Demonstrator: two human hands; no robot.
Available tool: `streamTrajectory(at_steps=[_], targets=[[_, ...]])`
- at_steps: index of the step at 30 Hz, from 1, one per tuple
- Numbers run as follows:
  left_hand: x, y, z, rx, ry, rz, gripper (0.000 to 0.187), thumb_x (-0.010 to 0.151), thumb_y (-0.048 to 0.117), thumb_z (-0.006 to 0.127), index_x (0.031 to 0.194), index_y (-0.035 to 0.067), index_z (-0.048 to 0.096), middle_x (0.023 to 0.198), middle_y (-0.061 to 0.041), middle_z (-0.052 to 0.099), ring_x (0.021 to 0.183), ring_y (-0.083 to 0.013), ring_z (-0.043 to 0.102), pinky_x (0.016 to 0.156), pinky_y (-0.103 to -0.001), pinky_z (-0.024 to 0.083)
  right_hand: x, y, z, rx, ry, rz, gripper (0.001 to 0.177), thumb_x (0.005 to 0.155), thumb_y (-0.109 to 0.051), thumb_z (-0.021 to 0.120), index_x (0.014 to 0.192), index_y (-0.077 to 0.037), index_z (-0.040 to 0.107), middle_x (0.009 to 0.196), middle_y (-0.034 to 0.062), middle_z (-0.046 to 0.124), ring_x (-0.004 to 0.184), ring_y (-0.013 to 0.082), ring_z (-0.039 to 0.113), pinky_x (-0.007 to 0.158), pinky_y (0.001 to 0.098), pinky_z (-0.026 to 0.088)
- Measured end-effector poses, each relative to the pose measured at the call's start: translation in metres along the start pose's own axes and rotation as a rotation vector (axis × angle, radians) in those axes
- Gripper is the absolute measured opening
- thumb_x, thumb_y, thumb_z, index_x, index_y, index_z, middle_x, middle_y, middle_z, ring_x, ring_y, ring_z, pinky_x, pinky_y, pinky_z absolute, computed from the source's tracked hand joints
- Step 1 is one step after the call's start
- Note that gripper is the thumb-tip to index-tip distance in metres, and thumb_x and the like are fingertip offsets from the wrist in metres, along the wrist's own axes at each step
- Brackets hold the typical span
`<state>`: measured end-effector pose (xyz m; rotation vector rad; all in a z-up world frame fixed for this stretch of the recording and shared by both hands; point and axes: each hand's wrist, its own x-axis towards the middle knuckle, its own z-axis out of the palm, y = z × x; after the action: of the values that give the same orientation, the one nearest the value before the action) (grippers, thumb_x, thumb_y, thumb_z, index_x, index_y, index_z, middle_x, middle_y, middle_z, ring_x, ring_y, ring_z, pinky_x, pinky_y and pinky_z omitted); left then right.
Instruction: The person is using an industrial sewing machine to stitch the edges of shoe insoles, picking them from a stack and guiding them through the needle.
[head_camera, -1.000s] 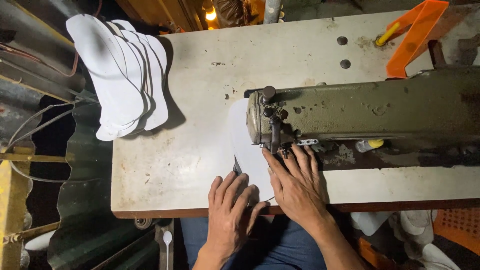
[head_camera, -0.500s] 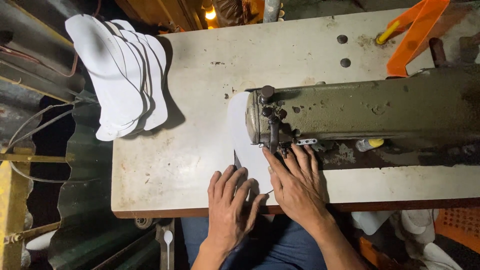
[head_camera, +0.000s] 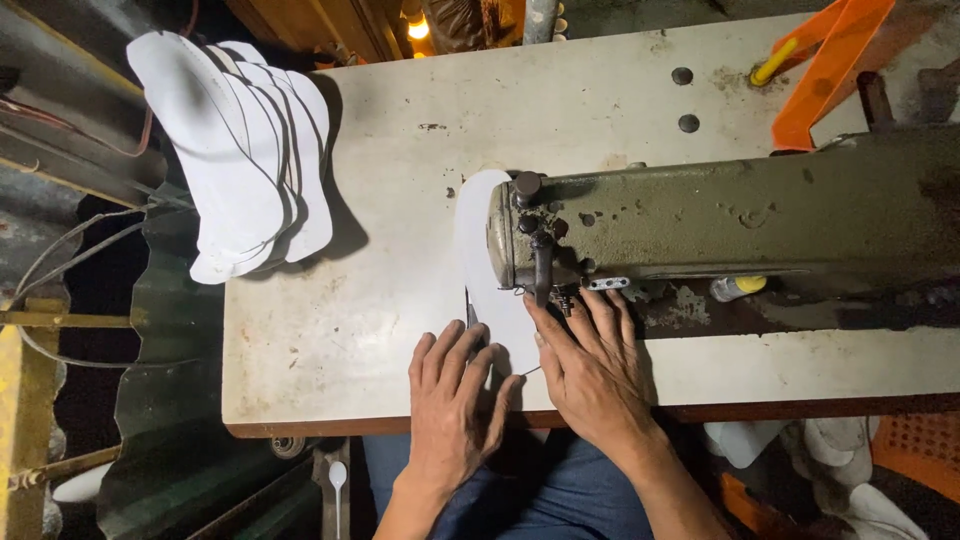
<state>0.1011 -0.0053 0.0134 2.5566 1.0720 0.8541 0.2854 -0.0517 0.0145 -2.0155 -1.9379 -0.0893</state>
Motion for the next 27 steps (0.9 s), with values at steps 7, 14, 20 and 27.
streamTrajectory(at_steps=[7, 14, 20, 27], targets=[[0.006, -0.004, -0.004, -0.005, -0.015, 0.001, 0.032, 0.096, 0.029, 0.07, 0.118, 0.006, 0.066, 0.136, -0.012, 0.064, 0.135, -0.0353, 0.053, 0.118, -0.054, 0.033, 0.0, 0.0, -0.001, 0.041, -0.007, 0.001, 0.051, 0.1, -0.026, 0.054, 0.151, -0.021, 0.054, 0.121, 0.0133, 0.067, 0.132, 0.0343, 0.051, 0.118, 0.053, 0.032], [0.011, -0.014, -0.007, -0.008, -0.068, 0.0, 0.032, 0.097, 0.028, 0.066, 0.122, 0.007, 0.065, 0.137, -0.011, 0.063, 0.137, -0.0361, 0.05, 0.118, -0.055, 0.031, 0.001, 0.001, 0.0, 0.011, 0.017, -0.028, 0.054, 0.097, -0.026, 0.056, 0.151, -0.021, 0.054, 0.121, 0.0163, 0.066, 0.128, 0.0358, 0.051, 0.117, 0.0543, 0.033], [0.017, -0.024, -0.007, -0.04, -0.089, 0.024, 0.034, 0.096, 0.026, 0.068, 0.122, 0.005, 0.065, 0.138, -0.013, 0.063, 0.138, -0.0365, 0.05, 0.119, -0.056, 0.032, 0.002, -0.001, -0.002, -0.004, 0.03, -0.031, 0.052, 0.099, -0.029, 0.056, 0.15, -0.021, 0.055, 0.123, 0.0165, 0.066, 0.128, 0.0353, 0.053, 0.117, 0.0537, 0.034], [0.033, -0.031, -0.016, -0.05, -0.122, 0.104, 0.032, 0.096, 0.023, 0.067, 0.121, 0.004, 0.063, 0.138, -0.015, 0.061, 0.138, -0.0379, 0.049, 0.117, -0.056, 0.034, 0.002, -0.002, -0.003, 0.009, 0.034, -0.031, 0.049, 0.102, -0.032, 0.053, 0.149, -0.02, 0.056, 0.12, 0.0173, 0.067, 0.127, 0.0365, 0.053, 0.118, 0.055, 0.032]])
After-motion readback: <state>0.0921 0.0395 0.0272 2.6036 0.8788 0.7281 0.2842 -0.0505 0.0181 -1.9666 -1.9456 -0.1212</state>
